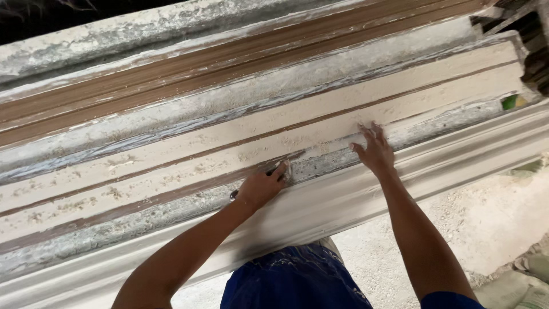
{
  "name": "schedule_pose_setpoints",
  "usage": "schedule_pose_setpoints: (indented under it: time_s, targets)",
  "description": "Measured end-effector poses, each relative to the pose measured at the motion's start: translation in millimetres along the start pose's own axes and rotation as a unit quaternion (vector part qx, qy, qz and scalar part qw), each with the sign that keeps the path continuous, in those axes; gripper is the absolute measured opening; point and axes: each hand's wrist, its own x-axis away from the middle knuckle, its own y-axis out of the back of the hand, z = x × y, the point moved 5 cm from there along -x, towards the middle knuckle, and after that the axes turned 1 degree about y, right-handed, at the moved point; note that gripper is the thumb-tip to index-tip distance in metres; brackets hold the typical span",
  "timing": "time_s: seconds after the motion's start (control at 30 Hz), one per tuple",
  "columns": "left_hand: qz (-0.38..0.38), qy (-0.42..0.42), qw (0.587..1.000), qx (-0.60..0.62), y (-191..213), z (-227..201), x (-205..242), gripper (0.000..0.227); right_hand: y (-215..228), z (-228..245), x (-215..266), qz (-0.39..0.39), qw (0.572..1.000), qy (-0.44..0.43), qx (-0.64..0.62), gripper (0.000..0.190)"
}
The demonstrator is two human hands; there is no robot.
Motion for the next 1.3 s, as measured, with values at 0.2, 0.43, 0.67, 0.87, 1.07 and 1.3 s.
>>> schedule_pose_setpoints:
  time_s: [0.2,0.43,0.67,0.87,1.07,1.3]
  targets:
    - [0.158,0.02,0.987,-0.019,31.6,53.3,68.4,0.061,-3.4,0.4,2.4,0.031,0.999,-0.027,-0.011,0.074]
    - [0.075,0.259,0.896,0.353,35.4,139.5,214.3,0.039,-1.2,-3.4,-0.2,-0.002,0.999,-0.009,-0.037,0.074]
    - [-0.019,0.262,0.9,0.347,-15.8,141.0,253.0,0.019,-6.7,-5.6,-4.0,0.006,1.0,-0.005,-0.011,0.073]
    - [-0.074,0.218,0.896,0.38,-61.8,52.5,114.9,0.025,-4.7,-9.0,-5.1,0.016,1.0,-0.014,-0.01,0.072]
    - [-0.089,0.236,0.9,0.356,9.1,4.1,-17.0,0.021,-0.1,-1.5,-1.9,0.054,0.998,-0.039,-0.019,0.075]
    - [-0.029,0.111,0.978,0.173,50.3,16.3,8.0,0.066,-6.5,-3.0,-1.5,0.007,0.999,-0.006,-0.036,0.073]
